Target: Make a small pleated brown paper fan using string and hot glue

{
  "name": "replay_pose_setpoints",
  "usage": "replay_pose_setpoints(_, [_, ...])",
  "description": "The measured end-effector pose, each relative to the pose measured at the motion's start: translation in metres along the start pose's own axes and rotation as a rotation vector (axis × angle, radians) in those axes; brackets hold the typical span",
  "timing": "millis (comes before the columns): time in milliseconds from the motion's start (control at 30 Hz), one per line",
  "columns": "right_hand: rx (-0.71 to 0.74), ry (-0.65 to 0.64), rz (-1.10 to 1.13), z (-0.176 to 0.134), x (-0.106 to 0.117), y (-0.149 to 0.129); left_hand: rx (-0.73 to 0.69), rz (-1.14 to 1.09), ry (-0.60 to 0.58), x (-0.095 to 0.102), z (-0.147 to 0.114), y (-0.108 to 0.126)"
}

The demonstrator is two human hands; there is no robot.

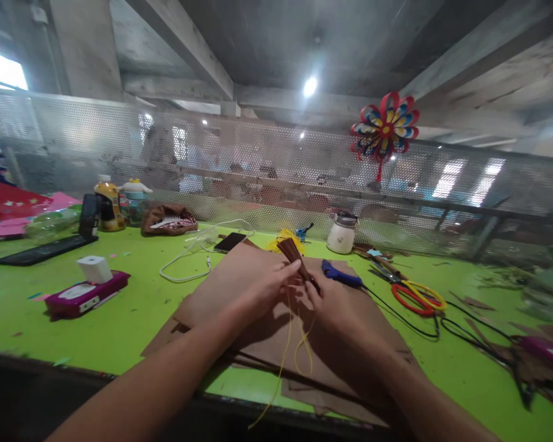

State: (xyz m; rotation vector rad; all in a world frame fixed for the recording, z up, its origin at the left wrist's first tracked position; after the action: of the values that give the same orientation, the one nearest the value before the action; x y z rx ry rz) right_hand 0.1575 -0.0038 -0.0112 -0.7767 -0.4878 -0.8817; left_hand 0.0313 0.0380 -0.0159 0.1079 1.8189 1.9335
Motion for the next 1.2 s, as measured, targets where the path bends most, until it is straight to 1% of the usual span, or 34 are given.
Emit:
replay_pose_setpoints(33, [0.021,-0.032,-0.028,0.005,0.008,0.004,-0.033,0.092,0.080,0.006,0.000,0.005])
replay_pose_setpoints(67, [0.055,-0.067,-0.059,0.009,0.017,0.007,-0.096,0.173,0.202,0.014,0.001,0.012])
replay_pose_setpoints(133, [0.137,-0.084,-0.127,0.016,0.036,0.013,-0.290,0.277,0.492,0.029,0.000,0.026])
replay_pose_setpoints(167, [0.175,-0.093,-0.151,0.018,0.045,0.015,-0.392,0.296,0.602,0.034,-0.001,0.033])
replay_pose_setpoints(200, [0.211,-0.117,-0.164,0.019,0.053,0.016,-0.477,0.297,0.672,0.038,-0.002,0.039])
replay_pose_setpoints(267, [0.266,-0.215,-0.140,0.016,0.067,0.014,-0.580,0.276,0.690,0.038,-0.001,0.046])
replay_pose_setpoints(333, [0.288,-0.353,-0.057,0.012,0.077,0.007,-0.662,0.274,0.628,0.034,-0.002,0.051])
replay_pose_setpoints(367, [0.280,-0.433,0.002,0.010,0.081,0.002,-0.667,0.280,0.557,0.030,-0.002,0.052])
replay_pose_setpoints(400, [0.266,-0.521,0.070,0.009,0.084,-0.003,-0.623,0.287,0.444,0.025,-0.001,0.051])
replay_pose_setpoints(433, [0.250,-0.604,0.137,0.009,0.085,-0.008,-0.525,0.287,0.290,0.019,-0.001,0.047])
replay_pose_setpoints(500, [0.243,-0.728,0.237,0.013,0.084,-0.016,-0.219,0.272,-0.093,0.006,-0.004,0.032])
replay_pose_setpoints(533, [0.257,-0.760,0.266,0.017,0.081,-0.018,-0.060,0.259,-0.267,0.000,-0.009,0.023])
replay_pose_setpoints(567, [0.278,-0.774,0.281,0.023,0.078,-0.019,0.068,0.247,-0.392,-0.004,-0.013,0.016])
replay_pose_setpoints(600, [0.296,-0.787,0.290,0.029,0.074,-0.018,0.151,0.223,-0.449,-0.006,-0.017,0.010])
replay_pose_setpoints(633, [0.302,-0.805,0.297,0.036,0.069,-0.016,0.233,0.184,-0.490,-0.007,-0.019,0.006])
replay_pose_setpoints(700, [0.261,-0.856,0.311,0.048,0.058,-0.008,0.377,0.113,-0.532,-0.007,-0.022,-0.002])
replay_pose_setpoints(767, [0.199,-0.898,0.312,0.059,0.048,0.002,0.462,0.072,-0.543,-0.005,-0.021,-0.006])
replay_pose_setpoints(833, [0.174,-0.909,0.300,0.067,0.041,0.009,0.460,0.063,-0.525,-0.003,-0.017,-0.008])
replay_pose_setpoints(933, [0.199,-0.933,0.281,0.073,0.036,0.014,0.427,0.059,-0.536,0.000,-0.014,-0.009])
replay_pose_setpoints(1133, [0.245,-0.965,0.255,0.081,0.029,0.016,0.435,0.028,-0.512,-0.002,-0.012,-0.013])
replay_pose_setpoints(1200, [0.251,-0.980,0.253,0.082,0.026,0.015,0.453,0.001,-0.525,-0.003,-0.011,-0.015])
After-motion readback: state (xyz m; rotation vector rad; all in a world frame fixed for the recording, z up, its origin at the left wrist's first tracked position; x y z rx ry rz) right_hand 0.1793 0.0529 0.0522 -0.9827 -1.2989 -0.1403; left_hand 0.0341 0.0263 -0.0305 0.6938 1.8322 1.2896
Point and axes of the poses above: each hand's wrist, its own z-axis towards the middle knuckle, its own x-axis out of the back of the hand, y = z × x, the point moved 3 cm from there along z, towards the middle knuckle, and after that the axes turned 6 degrees about y, right-handed, at the moved point
